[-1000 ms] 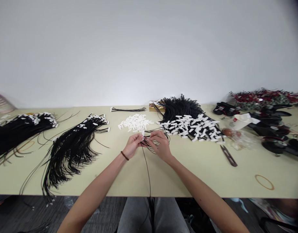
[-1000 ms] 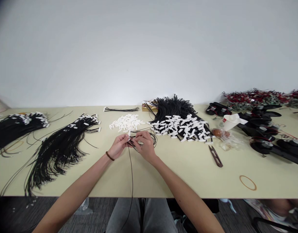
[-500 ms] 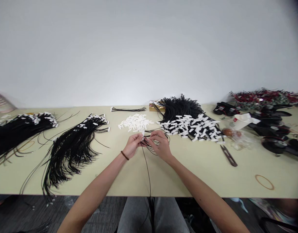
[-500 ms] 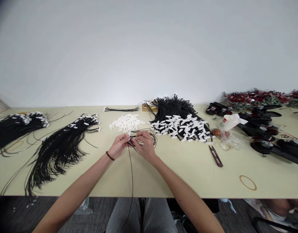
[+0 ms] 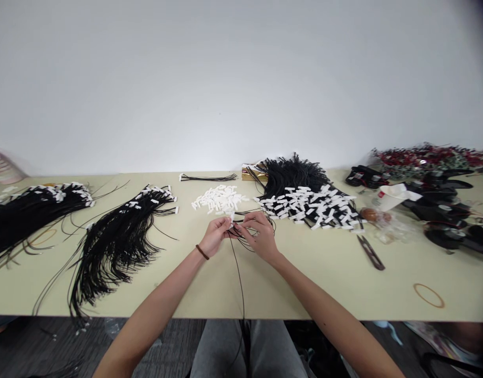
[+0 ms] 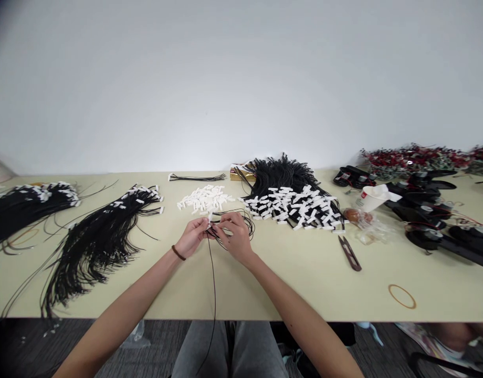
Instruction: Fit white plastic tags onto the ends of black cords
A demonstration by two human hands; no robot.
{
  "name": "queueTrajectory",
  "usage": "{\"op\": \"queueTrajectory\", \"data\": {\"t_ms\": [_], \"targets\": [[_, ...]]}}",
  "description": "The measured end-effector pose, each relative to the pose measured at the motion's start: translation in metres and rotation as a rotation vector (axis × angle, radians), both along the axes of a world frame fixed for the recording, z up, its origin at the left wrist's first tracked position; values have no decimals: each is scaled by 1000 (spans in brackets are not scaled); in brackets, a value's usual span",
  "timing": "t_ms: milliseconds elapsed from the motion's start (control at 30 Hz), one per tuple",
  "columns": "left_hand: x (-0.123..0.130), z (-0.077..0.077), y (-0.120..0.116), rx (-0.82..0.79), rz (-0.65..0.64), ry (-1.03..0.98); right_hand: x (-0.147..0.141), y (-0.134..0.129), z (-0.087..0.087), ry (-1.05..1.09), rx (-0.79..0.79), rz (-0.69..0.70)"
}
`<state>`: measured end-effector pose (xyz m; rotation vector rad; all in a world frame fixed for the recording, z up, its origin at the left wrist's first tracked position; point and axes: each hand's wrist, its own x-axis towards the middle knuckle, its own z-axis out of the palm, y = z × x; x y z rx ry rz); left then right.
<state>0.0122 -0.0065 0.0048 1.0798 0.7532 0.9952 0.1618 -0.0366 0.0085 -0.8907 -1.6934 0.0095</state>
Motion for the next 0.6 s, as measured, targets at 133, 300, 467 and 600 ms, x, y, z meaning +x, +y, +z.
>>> {"op": "queueTrajectory", "data": {"t_ms": [133, 300, 467, 600], "targets": [[0, 0, 0, 10, 15, 6, 0, 1, -1, -28, 22, 0], [-1, -1, 1, 4, -5, -1, 1, 2, -2, -39, 64, -8], [-1, -1, 2, 6, -15, -1, 1, 1, -1, -45, 73, -11], [-1, -1, 1, 14, -28, -2, 1, 1, -2, -74, 90, -26]]}}
